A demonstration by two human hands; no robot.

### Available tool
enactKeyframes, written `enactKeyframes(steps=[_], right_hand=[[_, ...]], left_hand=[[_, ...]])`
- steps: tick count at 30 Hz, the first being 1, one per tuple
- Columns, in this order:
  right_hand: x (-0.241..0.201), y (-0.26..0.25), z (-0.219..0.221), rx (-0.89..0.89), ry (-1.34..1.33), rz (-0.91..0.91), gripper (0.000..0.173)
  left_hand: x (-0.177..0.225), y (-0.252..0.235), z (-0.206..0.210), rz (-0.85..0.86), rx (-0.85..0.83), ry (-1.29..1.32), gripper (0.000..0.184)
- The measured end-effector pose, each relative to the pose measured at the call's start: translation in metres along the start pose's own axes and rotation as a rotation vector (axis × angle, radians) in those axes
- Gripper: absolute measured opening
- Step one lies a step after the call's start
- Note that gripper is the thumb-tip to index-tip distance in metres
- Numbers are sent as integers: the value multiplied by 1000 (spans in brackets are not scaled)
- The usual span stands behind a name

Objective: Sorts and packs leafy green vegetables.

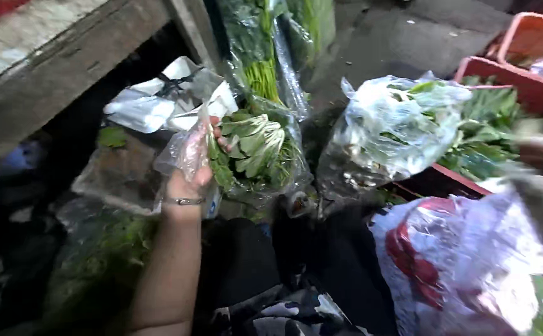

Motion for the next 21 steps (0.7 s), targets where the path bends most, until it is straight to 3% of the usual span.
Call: enactKeyframes(steps=[2, 4, 6, 8, 11, 12, 15, 21], right_hand=[[-59, -56, 46, -287, 157, -174, 36], [-87, -113, 111, -582, 166, -194, 33], [-91, -160, 190, -768, 28, 15, 30], [-84, -186, 266, -833, -116, 301, 34], [-79, -201, 339, -841, -37, 464, 57], [-79, -200, 351, -845, -26, 488, 61], [-74, -198, 365, -797, -108, 541, 54], [-90, -194, 351, -609, -496, 582, 34]], left_hand=[[-3, -7, -8, -5, 24, -3, 26], [-4, -10, -15, -12, 17, -10, 26], [-4, -13, -19, -36, 16, 20, 28], [-5, -19, -24, -75, 21, 84, 31], [-5, -28, -28, -132, 53, 134, 35], [-6, -30, -29, -146, 70, 138, 37], [-11, -37, -31, -166, 94, 132, 38], [-29, -55, -39, -190, 74, 244, 40]])
Point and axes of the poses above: each hand's wrist, its own y-axis away from the middle knuckle, its own z-axis out of the palm, x = y × z, the point moved 2 cm from there along -y, towards the middle knuckle, and after that the axes turned 9 degrees about z, right-handed, at the moved point
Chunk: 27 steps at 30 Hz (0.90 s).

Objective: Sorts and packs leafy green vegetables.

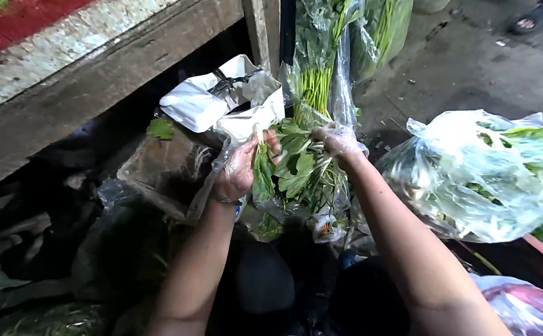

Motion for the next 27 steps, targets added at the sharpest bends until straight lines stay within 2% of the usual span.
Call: enactKeyframes(steps=[6, 11, 15, 17, 20, 22, 25, 27], right_hand=[[-20, 22, 11, -80, -471, 28, 20], [-25, 26, 2, -46, -650, -51, 18], [-44, 48, -23, 47, -776, -180, 14], [-53, 65, -39, 47, -707, -312, 11], [-48, 85, -43, -69, -319, -492, 16], [-34, 98, -30, -135, -125, -588, 17], [-10, 103, -14, -58, -73, -490, 19], [2, 104, -13, -14, -129, -361, 25]], left_hand=[[2, 1, 2, 24, -57, 58, 43], [10, 12, 5, 84, -109, 17, 43], [16, 22, 11, 124, -113, -49, 43], [16, 28, 19, 139, -105, -56, 42], [5, 38, 37, 154, -167, -79, 48], [-10, 47, 60, 110, -103, -49, 40], [-36, 57, 84, -31, -40, -79, 29], [-51, 58, 85, -3, -33, -239, 33]])
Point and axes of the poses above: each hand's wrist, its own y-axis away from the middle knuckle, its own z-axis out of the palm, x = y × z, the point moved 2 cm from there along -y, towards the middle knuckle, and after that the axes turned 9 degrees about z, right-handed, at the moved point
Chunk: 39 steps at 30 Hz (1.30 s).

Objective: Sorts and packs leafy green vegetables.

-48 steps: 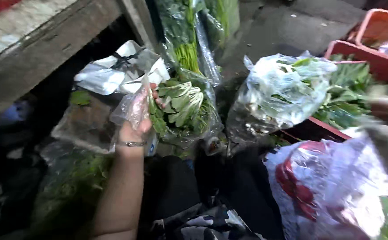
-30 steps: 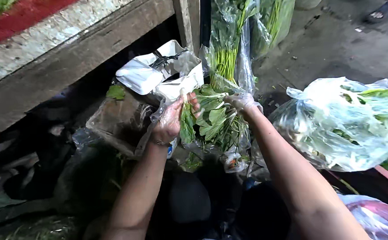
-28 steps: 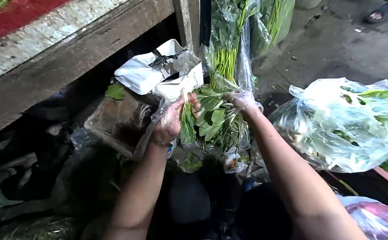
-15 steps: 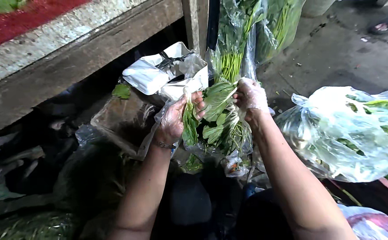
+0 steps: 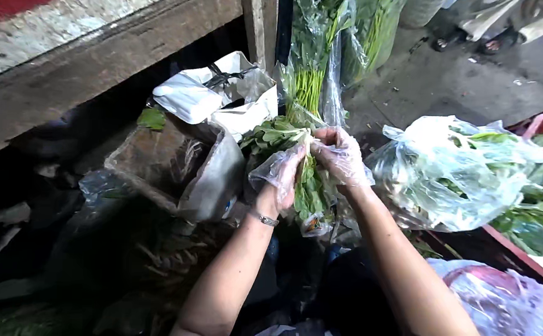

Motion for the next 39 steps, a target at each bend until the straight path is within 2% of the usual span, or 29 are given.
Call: enactKeyframes(steps=[4, 6, 8, 10, 12, 14, 16, 18, 19, 22, 23, 24, 26, 28, 30, 32, 34, 36, 37, 39], right_hand=[[8, 15, -6, 0, 1, 102, 22], [10, 19, -12, -26, -68, 165, 22], [13, 20, -21, -65, -198, 236, 19], [14, 22, -30, -138, -296, 284, 23], [11, 26, -37, -187, -418, 331, 28], [12, 30, -44, -210, -511, 370, 26], [6, 35, -57, -192, -363, 358, 26], [-17, 53, -79, -90, 6, 211, 26], [-33, 73, -98, -15, 178, 81, 25], [-81, 164, -176, 330, 541, -251, 29], [-89, 199, -203, 494, 611, -264, 29], [-91, 236, -225, 693, 679, -203, 26], [-73, 308, -261, 1045, 801, 113, 25], [-37, 352, -283, 1157, 816, 424, 32], [7, 365, -290, 1092, 750, 622, 29], [43, 356, -286, 958, 674, 727, 26], [66, 335, -278, 924, 659, 626, 19], [82, 318, -276, 937, 830, 555, 22], [90, 314, -277, 892, 908, 637, 27], [98, 308, -272, 636, 873, 892, 43]], left_hand=[[-16, 6, 9, 109, 2, -429, 42], [-19, 11, 16, 97, 9, -505, 42], [-23, 13, 16, 88, 8, -421, 44], [-28, 9, 10, 111, -94, -220, 49], [-32, 2, 10, 114, -122, -53, 47], [-32, -1, 14, 53, -120, 109, 43], [-32, -1, 9, 51, -184, 130, 39], [-29, 1, 3, 116, -238, 86, 38], [-27, 4, 4, 143, -248, 51, 37], [-23, 3, 6, 193, -252, -17, 35], [-21, 1, 4, 211, -237, -26, 33], [-18, 0, 2, 233, -209, -31, 30], [-16, -6, -6, 267, -179, 4, 32], [-12, -10, -10, 257, -166, 31, 40], [-10, -11, -9, 253, -152, 71, 39], [-16, -16, -14, 231, -152, 169, 37], [-25, -24, -26, 225, -149, 221, 34], [-26, -26, -31, 239, -87, 253, 31], [-24, -24, -32, 254, -46, 248, 30], [-18, -22, -33, 280, 17, 243, 30]])
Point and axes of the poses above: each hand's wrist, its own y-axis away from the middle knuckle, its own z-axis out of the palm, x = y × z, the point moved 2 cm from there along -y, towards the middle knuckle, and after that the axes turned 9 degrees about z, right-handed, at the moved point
